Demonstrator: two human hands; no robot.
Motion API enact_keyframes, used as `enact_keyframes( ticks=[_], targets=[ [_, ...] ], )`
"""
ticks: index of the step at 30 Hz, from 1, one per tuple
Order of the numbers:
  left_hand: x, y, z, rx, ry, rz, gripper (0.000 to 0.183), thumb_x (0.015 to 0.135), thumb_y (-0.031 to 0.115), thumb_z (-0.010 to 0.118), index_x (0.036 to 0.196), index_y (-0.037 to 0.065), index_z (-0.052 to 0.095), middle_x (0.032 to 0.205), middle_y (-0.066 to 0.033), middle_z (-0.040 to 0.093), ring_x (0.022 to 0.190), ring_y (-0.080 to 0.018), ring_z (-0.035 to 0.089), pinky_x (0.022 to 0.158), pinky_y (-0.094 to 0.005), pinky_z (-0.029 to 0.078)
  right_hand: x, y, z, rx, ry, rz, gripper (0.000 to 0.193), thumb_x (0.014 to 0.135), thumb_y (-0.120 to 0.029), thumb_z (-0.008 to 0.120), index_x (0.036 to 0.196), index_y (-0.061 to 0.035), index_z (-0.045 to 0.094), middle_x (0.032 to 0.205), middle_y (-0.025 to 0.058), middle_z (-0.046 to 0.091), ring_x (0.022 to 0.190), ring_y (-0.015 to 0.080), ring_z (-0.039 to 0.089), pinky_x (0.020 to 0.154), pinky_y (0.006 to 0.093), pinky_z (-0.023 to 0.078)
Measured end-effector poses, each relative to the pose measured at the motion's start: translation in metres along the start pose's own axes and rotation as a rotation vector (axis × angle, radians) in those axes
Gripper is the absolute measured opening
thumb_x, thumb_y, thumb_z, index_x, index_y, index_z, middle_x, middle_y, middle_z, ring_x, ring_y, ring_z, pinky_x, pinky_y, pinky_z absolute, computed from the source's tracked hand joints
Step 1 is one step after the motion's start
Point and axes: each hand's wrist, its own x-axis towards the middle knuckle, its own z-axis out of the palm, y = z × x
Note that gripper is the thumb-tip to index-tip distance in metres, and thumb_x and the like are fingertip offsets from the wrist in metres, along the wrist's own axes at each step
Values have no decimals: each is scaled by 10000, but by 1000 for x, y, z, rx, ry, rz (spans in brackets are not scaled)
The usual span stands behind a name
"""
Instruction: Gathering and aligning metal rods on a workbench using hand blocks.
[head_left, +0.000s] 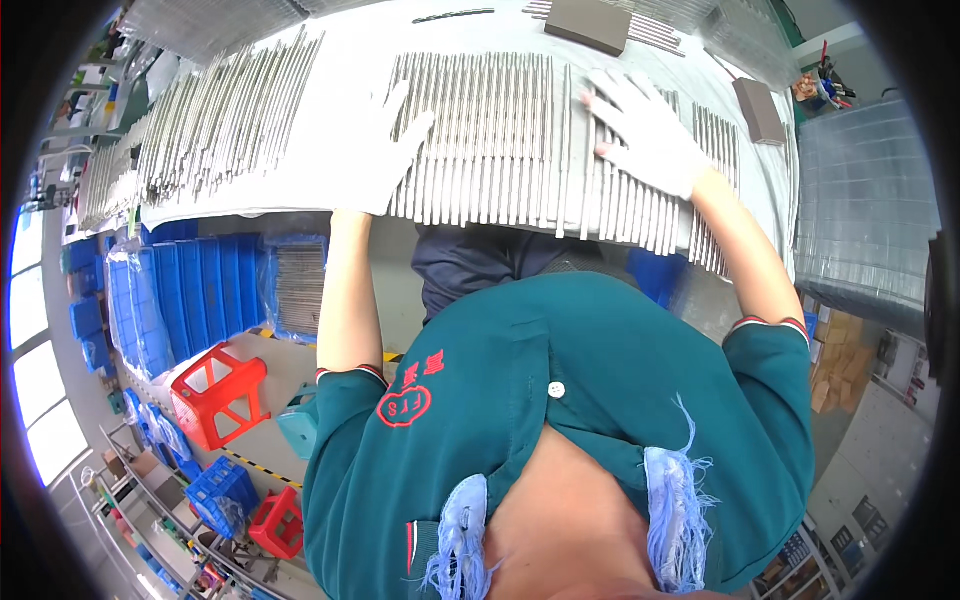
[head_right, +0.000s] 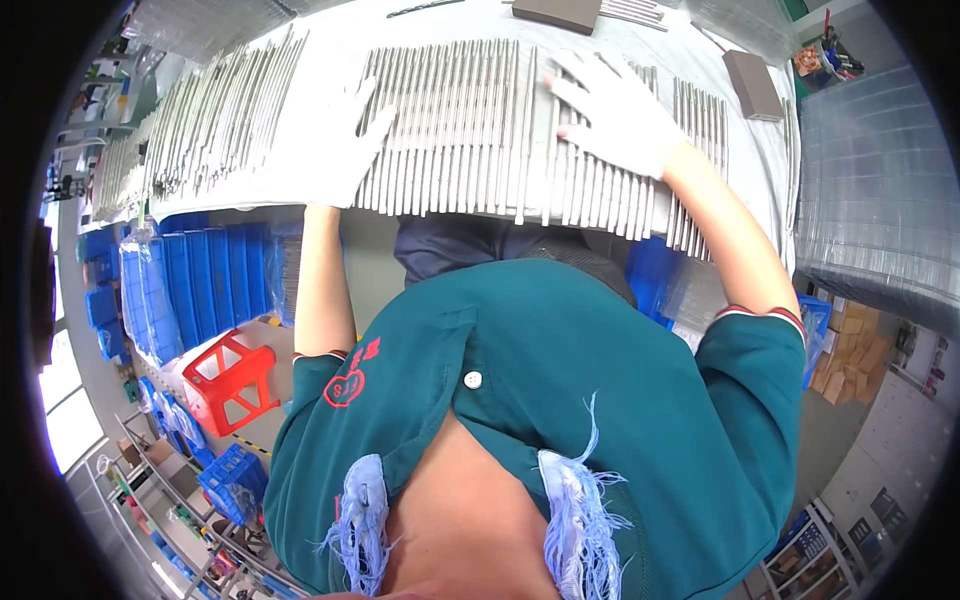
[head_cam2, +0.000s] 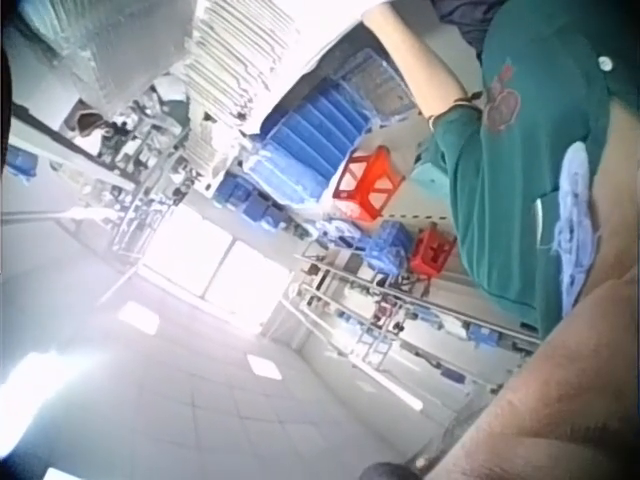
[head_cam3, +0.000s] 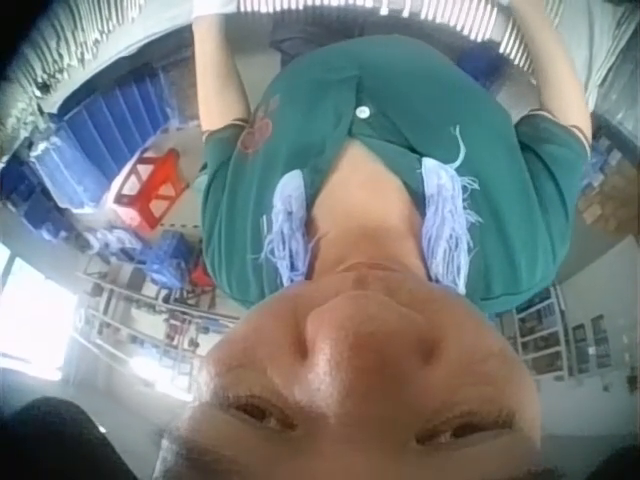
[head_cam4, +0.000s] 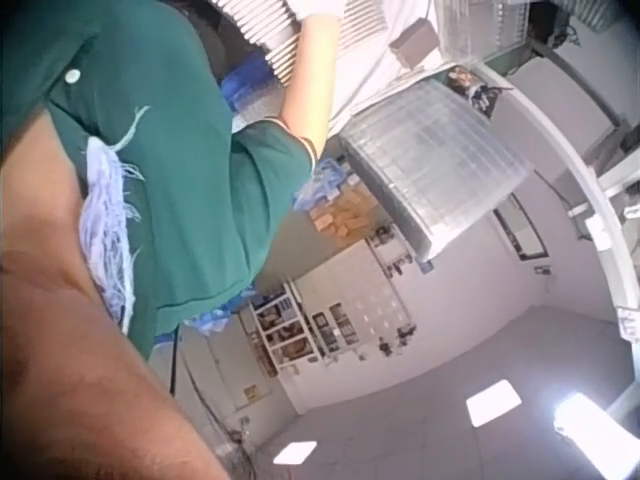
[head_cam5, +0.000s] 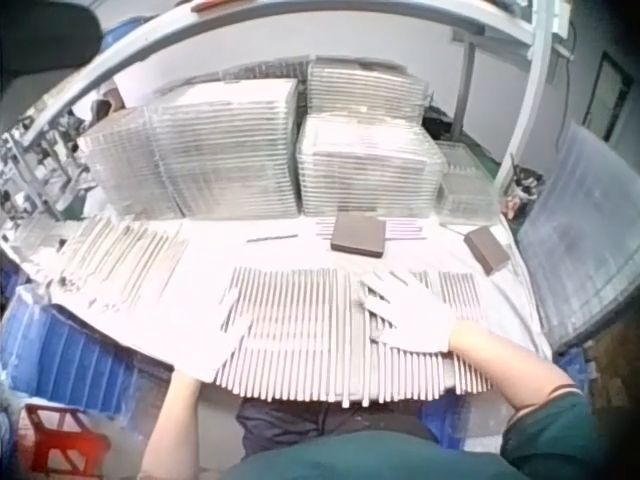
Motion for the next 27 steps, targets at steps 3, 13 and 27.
enact_keyframes(
  ticks=[3, 13, 27],
  targets=[
    [3, 6, -19, -281, -24, -50, 679, 933, 516, 543, 1410, 36, 483, 1469, -221, 435, 1385, -344, 382, 1168, -445, 256, -26, 17, -2, 19, -28, 34, 634, 915, -410, 556, 1462, -121, 420, 1545, 160, 323, 1436, 327, 273, 1196, 422, 182],
    [6, -19, -1, -2038, 102, -302, 761, 943, 399, 606, 1459, -50, 274, 1499, -263, 317, 1417, -363, 297, 1211, -442, 227, 16, -11, 4, 41, 14, -14, 654, 909, -441, 557, 1457, -110, 423, 1524, 180, 348, 1425, 316, 299, 1190, 428, 195],
    [4, -13, -4, -1982, 102, -293, 720, 969, 425, 554, 1444, -60, 313, 1470, -255, 381, 1398, -339, 341, 1201, -432, 248, 13, -12, -6, 47, -21, -59, 555, 933, -373, 532, 1429, -134, 469, 1518, 143, 373, 1420, 315, 307, 1198, 426, 182]
  ],
)
